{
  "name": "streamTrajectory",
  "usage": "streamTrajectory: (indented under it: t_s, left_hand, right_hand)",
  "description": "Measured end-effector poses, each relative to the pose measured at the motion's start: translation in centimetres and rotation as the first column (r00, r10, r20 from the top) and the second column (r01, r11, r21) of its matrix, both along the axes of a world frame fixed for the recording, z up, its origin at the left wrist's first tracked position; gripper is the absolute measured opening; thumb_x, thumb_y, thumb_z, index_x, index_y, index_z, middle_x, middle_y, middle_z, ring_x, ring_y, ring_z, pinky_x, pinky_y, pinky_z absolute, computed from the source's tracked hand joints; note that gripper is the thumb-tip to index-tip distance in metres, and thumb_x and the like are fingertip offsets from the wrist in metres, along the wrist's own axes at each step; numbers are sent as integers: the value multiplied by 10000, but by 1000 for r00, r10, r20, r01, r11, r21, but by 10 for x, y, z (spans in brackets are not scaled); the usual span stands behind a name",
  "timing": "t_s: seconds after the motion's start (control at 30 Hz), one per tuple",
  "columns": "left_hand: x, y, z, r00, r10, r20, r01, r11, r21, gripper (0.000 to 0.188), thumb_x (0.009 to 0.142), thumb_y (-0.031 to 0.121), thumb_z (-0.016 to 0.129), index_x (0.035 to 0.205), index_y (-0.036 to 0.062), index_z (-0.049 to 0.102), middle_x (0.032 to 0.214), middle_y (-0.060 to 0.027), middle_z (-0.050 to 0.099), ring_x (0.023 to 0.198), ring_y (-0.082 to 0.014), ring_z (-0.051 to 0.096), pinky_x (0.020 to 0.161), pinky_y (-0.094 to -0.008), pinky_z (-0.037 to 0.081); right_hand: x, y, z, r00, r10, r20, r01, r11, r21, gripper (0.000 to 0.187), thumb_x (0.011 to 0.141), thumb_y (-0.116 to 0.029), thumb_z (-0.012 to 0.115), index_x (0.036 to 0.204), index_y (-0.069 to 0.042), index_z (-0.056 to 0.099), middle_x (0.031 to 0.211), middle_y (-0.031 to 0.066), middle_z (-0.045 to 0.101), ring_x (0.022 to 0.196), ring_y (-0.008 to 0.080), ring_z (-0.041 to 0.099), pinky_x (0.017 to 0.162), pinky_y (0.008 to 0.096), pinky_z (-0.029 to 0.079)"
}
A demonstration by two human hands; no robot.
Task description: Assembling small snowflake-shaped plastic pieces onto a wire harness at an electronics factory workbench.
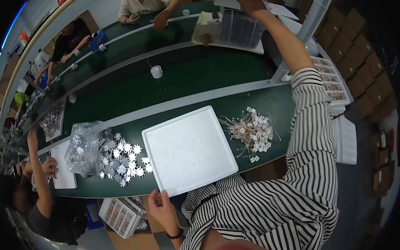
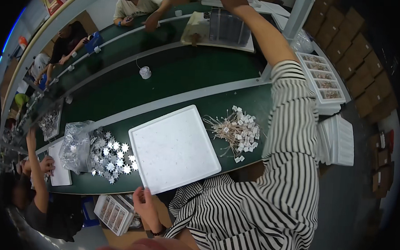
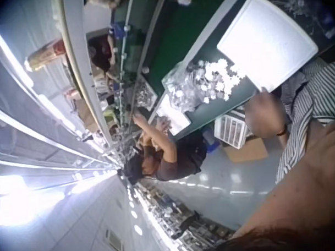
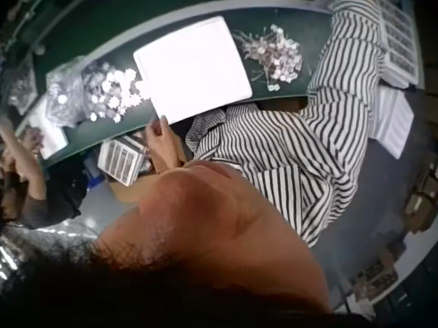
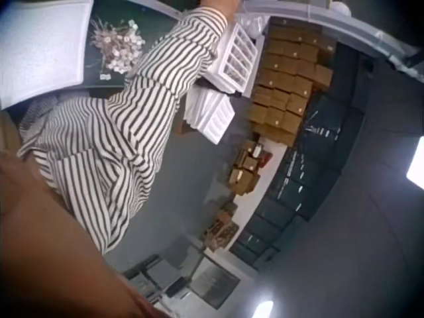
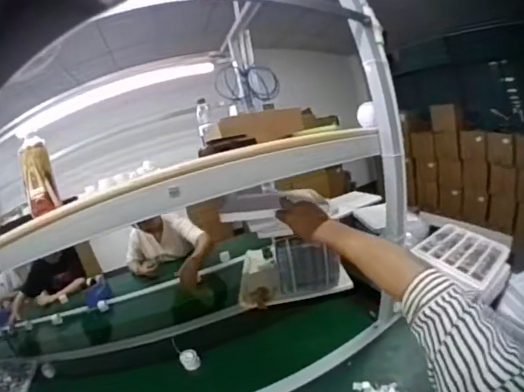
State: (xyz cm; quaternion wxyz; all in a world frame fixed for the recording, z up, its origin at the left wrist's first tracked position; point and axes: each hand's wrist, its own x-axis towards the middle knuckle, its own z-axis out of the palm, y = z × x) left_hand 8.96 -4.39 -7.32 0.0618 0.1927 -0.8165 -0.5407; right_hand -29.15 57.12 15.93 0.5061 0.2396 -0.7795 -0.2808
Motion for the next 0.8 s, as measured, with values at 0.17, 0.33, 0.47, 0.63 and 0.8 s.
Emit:
streamTrajectory:
  t_s: [0.17, 0.33, 0.47, 0.63, 0.8]
  left_hand:
    - [1, 19, -12, 1000, -26, 8, 27, 985, -172, 352, 897, 177, 749, 1162, -41, 671, 923, -101, 671, 806, -176, 576, 739, -299, 495]
    - [-15, 32, -11, 997, -10, -82, -6, 981, -194, 292, 898, 134, 721, 1130, -43, 700, 968, -116, 697, 816, -191, 581, 770, -302, 496]
    - [-34, 29, 4, 997, 12, -76, -31, 968, -248, 250, 904, 129, 718, 1104, -21, 731, 904, -78, 679, 752, -155, 550, 698, -280, 473]
    - [-27, 12, 4, 995, 42, -86, -63, 963, -263, 236, 929, 118, 701, 1118, -20, 733, 906, -71, 670, 767, -145, 558, 705, -268, 484]
    - [-29, 6, 12, 998, 28, -62, -46, 949, -313, 303, 939, 183, 704, 1156, -28, 725, 901, -89, 696, 771, -153, 585, 724, -273, 493]
  right_hand:
    - [-69, 14, -52, 796, -383, 469, 485, 867, -114, 124, 907, -114, 550, 1009, -91, 616, 1190, 203, 600, 792, 397, 668, 718, 476, 553]
    - [-76, -56, -193, 779, -190, 598, 358, 917, -176, 196, 860, -130, 579, 1031, -84, 665, 1227, 214, 619, 916, 423, 673, 819, 511, 536]
    - [6, 67, -130, 631, 559, 538, 61, 656, -752, 263, 853, -140, 618, 1099, -60, 661, 1183, 232, 654, 875, 419, 687, 777, 499, 547]
    - [258, -204, -153, 641, 665, 384, 282, 261, -923, 308, 1009, -125, 579, 1309, -98, 641, 793, 27, 656, 582, 95, 510, 498, 235, 384]
    - [329, -251, -234, 617, 638, 460, 294, 355, -887, 349, 959, -2, 594, 1302, -28, 654, 1055, 120, 767, 619, 147, 606, 567, 259, 487]
